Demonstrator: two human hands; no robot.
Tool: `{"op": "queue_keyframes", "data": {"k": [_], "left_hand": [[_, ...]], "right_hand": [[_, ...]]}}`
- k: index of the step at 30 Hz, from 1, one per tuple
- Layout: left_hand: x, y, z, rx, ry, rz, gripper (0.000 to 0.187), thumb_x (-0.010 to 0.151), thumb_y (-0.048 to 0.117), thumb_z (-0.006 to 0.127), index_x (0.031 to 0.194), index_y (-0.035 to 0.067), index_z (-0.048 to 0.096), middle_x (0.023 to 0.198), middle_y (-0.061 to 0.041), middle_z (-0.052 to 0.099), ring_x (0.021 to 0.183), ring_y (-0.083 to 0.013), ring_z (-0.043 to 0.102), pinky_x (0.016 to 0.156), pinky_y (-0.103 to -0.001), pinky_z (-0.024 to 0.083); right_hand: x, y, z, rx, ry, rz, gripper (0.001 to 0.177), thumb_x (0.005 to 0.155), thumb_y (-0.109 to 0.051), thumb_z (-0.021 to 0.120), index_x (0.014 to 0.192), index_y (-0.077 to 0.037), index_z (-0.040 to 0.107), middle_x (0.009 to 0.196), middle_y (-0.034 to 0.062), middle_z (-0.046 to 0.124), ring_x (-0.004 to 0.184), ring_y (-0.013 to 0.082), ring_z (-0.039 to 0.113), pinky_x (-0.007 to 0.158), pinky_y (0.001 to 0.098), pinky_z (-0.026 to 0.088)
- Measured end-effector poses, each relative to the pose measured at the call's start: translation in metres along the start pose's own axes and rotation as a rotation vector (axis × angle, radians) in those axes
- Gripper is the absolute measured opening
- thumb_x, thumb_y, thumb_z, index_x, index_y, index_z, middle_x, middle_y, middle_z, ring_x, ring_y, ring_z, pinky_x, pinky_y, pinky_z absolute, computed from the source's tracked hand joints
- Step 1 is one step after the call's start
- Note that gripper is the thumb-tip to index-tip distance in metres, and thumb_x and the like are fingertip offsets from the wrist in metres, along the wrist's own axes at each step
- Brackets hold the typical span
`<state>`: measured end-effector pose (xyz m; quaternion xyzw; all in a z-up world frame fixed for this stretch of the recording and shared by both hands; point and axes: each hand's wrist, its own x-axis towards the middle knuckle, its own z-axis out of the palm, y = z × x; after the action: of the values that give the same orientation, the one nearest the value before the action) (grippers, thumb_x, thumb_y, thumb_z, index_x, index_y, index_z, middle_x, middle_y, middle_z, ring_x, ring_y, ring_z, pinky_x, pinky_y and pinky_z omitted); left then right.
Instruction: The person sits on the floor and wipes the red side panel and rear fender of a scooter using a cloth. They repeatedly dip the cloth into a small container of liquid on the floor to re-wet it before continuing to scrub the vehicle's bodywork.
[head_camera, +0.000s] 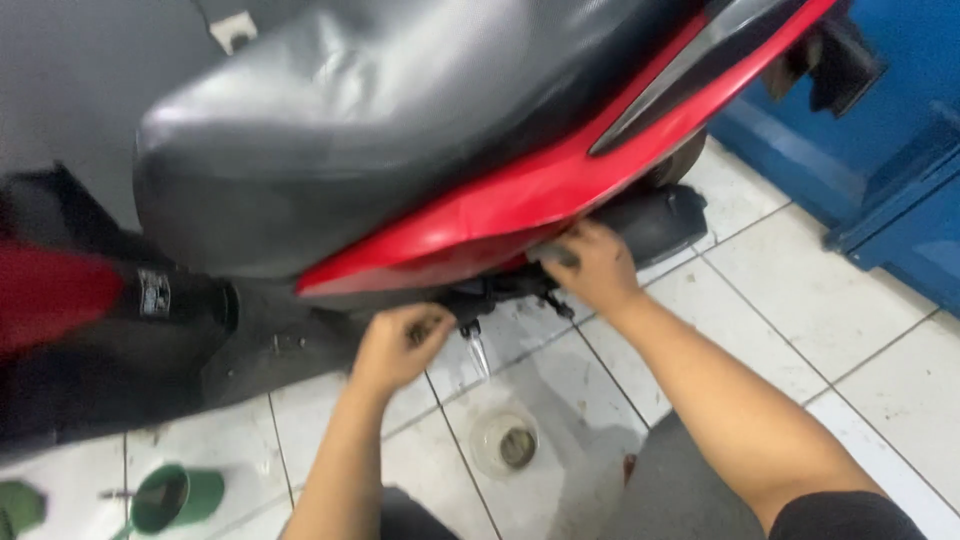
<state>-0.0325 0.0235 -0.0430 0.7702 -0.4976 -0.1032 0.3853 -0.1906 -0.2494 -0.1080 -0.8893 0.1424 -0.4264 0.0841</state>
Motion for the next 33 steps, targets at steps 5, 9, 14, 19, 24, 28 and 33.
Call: {"op": "queue_keyframes", "data": {"k": [5, 9, 14, 19, 24, 28, 33], "left_hand": [[0.009, 0.035, -0.007, 0.091, -0.338, -0.235, 0.030, 0.090, 0.021, 0.064, 0.115, 0.010, 0.075, 0.095, -0.014, 0.079, 0.084, -0.0343, 0.072, 0.074, -0.044, 0.056], [0.019, 0.027, 0.015, 0.105, -0.411, -0.209, 0.035, 0.091, 0.020, 0.064, 0.124, 0.011, 0.070, 0.100, -0.015, 0.077, 0.088, -0.0368, 0.072, 0.077, -0.046, 0.055], [0.021, 0.033, 0.034, 0.168, -0.468, -0.121, 0.048, 0.089, 0.022, 0.062, 0.135, 0.010, 0.060, 0.111, -0.017, 0.074, 0.103, -0.0414, 0.069, 0.086, -0.053, 0.055], [0.021, 0.010, 0.060, 0.366, -0.432, -0.193, 0.053, 0.091, 0.035, 0.060, 0.140, 0.015, 0.056, 0.115, -0.011, 0.072, 0.106, -0.0308, 0.070, 0.085, -0.046, 0.057], [0.006, -0.002, 0.041, 0.441, -0.697, -0.425, 0.056, 0.093, 0.039, 0.059, 0.139, 0.008, 0.060, 0.130, -0.020, 0.067, 0.122, -0.0364, 0.064, 0.097, -0.049, 0.053], [0.004, -0.021, 0.046, 0.436, -0.752, -0.483, 0.059, 0.093, 0.038, 0.059, 0.142, 0.005, 0.057, 0.134, -0.025, 0.063, 0.125, -0.0380, 0.062, 0.099, -0.051, 0.052], [0.008, 0.008, 0.048, 0.366, -0.856, -0.452, 0.065, 0.095, 0.042, 0.057, 0.146, 0.003, 0.051, 0.142, -0.026, 0.057, 0.134, -0.0394, 0.055, 0.105, -0.051, 0.048]], "right_hand": [[-0.014, -0.050, 0.035, -0.002, -0.065, -0.058, 0.024, 0.073, -0.028, 0.086, 0.092, -0.016, 0.075, 0.093, 0.0038, 0.070, 0.089, 0.0228, 0.069, 0.078, 0.0332, 0.056], [0.003, -0.063, 0.002, -0.063, -0.099, -0.059, 0.022, 0.074, -0.028, 0.085, 0.091, -0.017, 0.075, 0.091, 0.0020, 0.068, 0.088, 0.0217, 0.068, 0.074, 0.0324, 0.056], [-0.012, -0.037, 0.029, -0.060, -0.058, -0.044, 0.025, 0.075, -0.033, 0.086, 0.092, -0.018, 0.076, 0.093, 0.0013, 0.071, 0.095, 0.0205, 0.069, 0.080, 0.0317, 0.057], [-0.023, -0.047, 0.050, -0.009, 0.016, -0.200, 0.017, 0.077, -0.026, 0.084, 0.087, -0.015, 0.074, 0.086, 0.0044, 0.070, 0.084, 0.0232, 0.069, 0.070, 0.0334, 0.058], [-0.014, -0.010, 0.013, -0.072, 0.052, -0.064, 0.020, 0.075, -0.026, 0.086, 0.091, -0.018, 0.076, 0.087, 0.0032, 0.069, 0.088, 0.0238, 0.069, 0.075, 0.0338, 0.057], [-0.020, -0.003, 0.030, -0.018, 0.068, -0.030, 0.024, 0.073, -0.025, 0.087, 0.093, -0.018, 0.076, 0.088, 0.0053, 0.069, 0.090, 0.0265, 0.068, 0.078, 0.0363, 0.057], [-0.008, -0.023, 0.012, 0.065, 0.044, -0.074, 0.024, 0.072, -0.018, 0.089, 0.092, -0.013, 0.076, 0.086, 0.0040, 0.070, 0.087, 0.0218, 0.069, 0.079, 0.0331, 0.058]]}}
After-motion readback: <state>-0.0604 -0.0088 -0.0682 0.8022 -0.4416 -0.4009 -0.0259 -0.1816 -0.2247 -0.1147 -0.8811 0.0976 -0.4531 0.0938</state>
